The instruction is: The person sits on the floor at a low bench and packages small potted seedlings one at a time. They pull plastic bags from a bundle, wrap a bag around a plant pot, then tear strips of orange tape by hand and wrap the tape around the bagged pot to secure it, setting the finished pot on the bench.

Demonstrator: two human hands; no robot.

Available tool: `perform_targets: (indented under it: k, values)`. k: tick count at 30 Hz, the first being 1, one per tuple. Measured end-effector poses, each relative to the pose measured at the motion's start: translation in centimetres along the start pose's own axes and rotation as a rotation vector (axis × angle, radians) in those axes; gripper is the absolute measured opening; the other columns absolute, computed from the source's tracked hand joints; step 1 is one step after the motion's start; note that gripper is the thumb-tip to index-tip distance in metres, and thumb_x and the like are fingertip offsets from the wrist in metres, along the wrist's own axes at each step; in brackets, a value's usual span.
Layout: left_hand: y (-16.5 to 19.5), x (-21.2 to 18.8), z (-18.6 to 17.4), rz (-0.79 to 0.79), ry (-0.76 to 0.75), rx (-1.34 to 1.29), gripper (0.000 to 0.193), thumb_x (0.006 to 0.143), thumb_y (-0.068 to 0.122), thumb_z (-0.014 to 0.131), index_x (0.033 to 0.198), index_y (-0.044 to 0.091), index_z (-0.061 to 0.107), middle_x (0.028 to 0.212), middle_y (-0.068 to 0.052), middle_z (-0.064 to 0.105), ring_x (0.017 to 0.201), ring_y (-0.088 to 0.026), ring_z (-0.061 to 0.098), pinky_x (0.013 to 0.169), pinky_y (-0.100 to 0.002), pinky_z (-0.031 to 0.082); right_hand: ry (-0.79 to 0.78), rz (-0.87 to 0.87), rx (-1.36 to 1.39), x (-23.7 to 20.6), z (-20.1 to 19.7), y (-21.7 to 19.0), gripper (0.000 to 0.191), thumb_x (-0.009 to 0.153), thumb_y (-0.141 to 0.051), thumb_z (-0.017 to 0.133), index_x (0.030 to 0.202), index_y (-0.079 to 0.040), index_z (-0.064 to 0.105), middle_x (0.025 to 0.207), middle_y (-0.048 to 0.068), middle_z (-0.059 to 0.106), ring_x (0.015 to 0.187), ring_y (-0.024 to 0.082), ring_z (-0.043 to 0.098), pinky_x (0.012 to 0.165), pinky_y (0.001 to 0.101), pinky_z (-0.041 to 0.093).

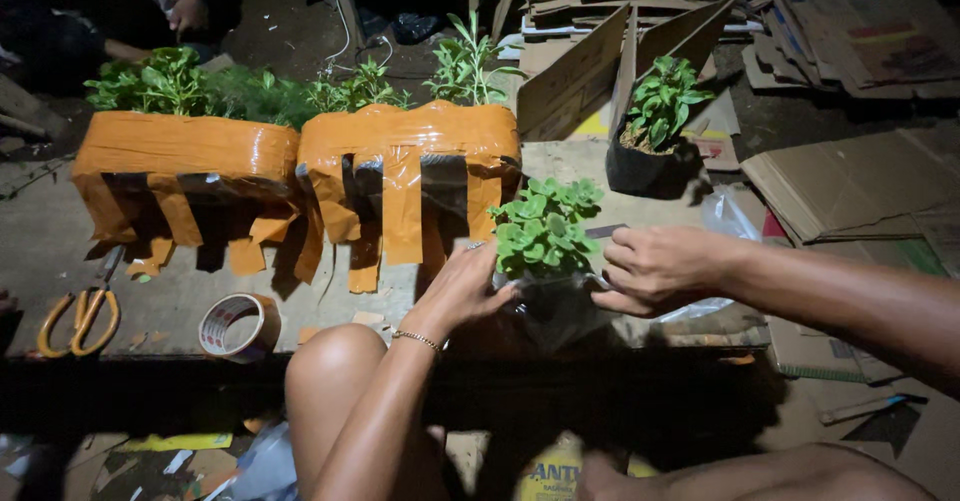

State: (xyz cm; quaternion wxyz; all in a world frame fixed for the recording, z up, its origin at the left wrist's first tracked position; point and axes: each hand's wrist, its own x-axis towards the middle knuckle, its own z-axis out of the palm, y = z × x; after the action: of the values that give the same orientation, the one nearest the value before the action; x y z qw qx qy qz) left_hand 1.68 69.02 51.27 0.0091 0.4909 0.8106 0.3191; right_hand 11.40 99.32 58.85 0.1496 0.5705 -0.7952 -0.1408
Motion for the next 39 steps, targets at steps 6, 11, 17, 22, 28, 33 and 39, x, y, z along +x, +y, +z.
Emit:
perform_targets:
  k: [6, 11, 17, 22, 28, 33, 39]
  values:
    - [-1.2, -0.2, 0.9, -0.01, 0.016, 0.069, 0.043, 0.081, 0.018, 0.081, 0.111, 0.002, 0.054, 0.097, -0.023, 0.063, 0.093, -0.046, 0.059, 0.081, -0.052, 0.049, -0.03, 0.721, 0.468, -0.8, 7.9, -2.9, 0.021, 0.085, -0.01, 0.06, 0.1, -0.004, 0.074, 0.064, 0.008, 0.062, 0.059, 0.019, 0.062, 0.049, 0.0327, 0.049]
    - [-1.3, -0.8, 2.9, -0.028, 0.084, -0.108, 0.04, 0.079, 0.012, 0.077, 0.114, 0.002, 0.061, 0.101, -0.025, 0.067, 0.094, -0.046, 0.063, 0.081, -0.051, 0.053, -0.013, 1.921, 1.824, -1.0, 12.4, -3.9, 0.024, 0.099, -0.023, 0.059, 0.098, -0.001, 0.07, 0.064, 0.006, 0.049, 0.056, 0.026, 0.045, 0.046, 0.0444, 0.034]
    - [5.9, -1.5, 9.2, -0.387, 0.244, -0.111, 0.024, 0.075, 0.017, 0.081, 0.085, 0.001, 0.066, 0.081, -0.022, 0.068, 0.081, -0.042, 0.067, 0.072, -0.05, 0.054, 0.771, 1.993, 2.326, 0.3, 13.0, -2.3, 0.031, 0.095, -0.024, 0.047, 0.09, -0.002, 0.068, 0.075, 0.012, 0.07, 0.063, 0.025, 0.069, 0.06, 0.0415, 0.059]
    - [11.2, -2.1, 10.7, -0.554, 0.5, -0.464, 0.025, 0.081, 0.01, 0.072, 0.101, 0.001, 0.061, 0.089, -0.017, 0.07, 0.08, -0.033, 0.07, 0.071, -0.047, 0.057, 0.873, 1.782, 1.927, 1.3, 15.5, -0.7, 0.022, 0.094, -0.017, 0.054, 0.086, -0.002, 0.069, 0.075, 0.008, 0.068, 0.062, 0.021, 0.066, 0.056, 0.0381, 0.054]
    - [9.3, -5.8, 9.0, -1.138, 0.605, -2.067, 0.019, 0.099, 0.009, 0.054, 0.111, -0.003, 0.062, 0.095, -0.016, 0.071, 0.07, -0.02, 0.068, 0.058, -0.028, 0.057, 0.743, 1.87, 1.756, 1.5, 17.6, -0.4, 0.021, 0.091, -0.012, 0.057, 0.079, -0.001, 0.07, 0.074, 0.009, 0.068, 0.06, 0.021, 0.064, 0.052, 0.0382, 0.051]
    - [7.9, -6.6, 13.5, -1.217, 0.423, -2.568, 0.018, 0.104, 0.007, 0.05, 0.11, 0.0, 0.065, 0.099, -0.013, 0.072, 0.065, -0.013, 0.066, 0.039, -0.015, 0.041, 0.866, 1.692, 1.842, 2.6, 16.4, -0.4, 0.024, 0.094, -0.017, 0.055, 0.077, -0.005, 0.067, 0.073, 0.007, 0.065, 0.06, 0.019, 0.064, 0.053, 0.0362, 0.051]
    - [7.9, -4.4, 17.2, -0.785, 0.187, -2.904, 0.018, 0.102, 0.009, 0.05, 0.1, 0.007, 0.068, 0.087, -0.006, 0.07, 0.059, -0.009, 0.058, 0.037, -0.02, 0.032, 0.961, 1.816, 2.096, 3.1, 17.2, 0.6, 0.028, 0.092, -0.022, 0.052, 0.072, -0.009, 0.065, 0.068, 0.005, 0.064, 0.058, 0.02, 0.063, 0.054, 0.0362, 0.052]
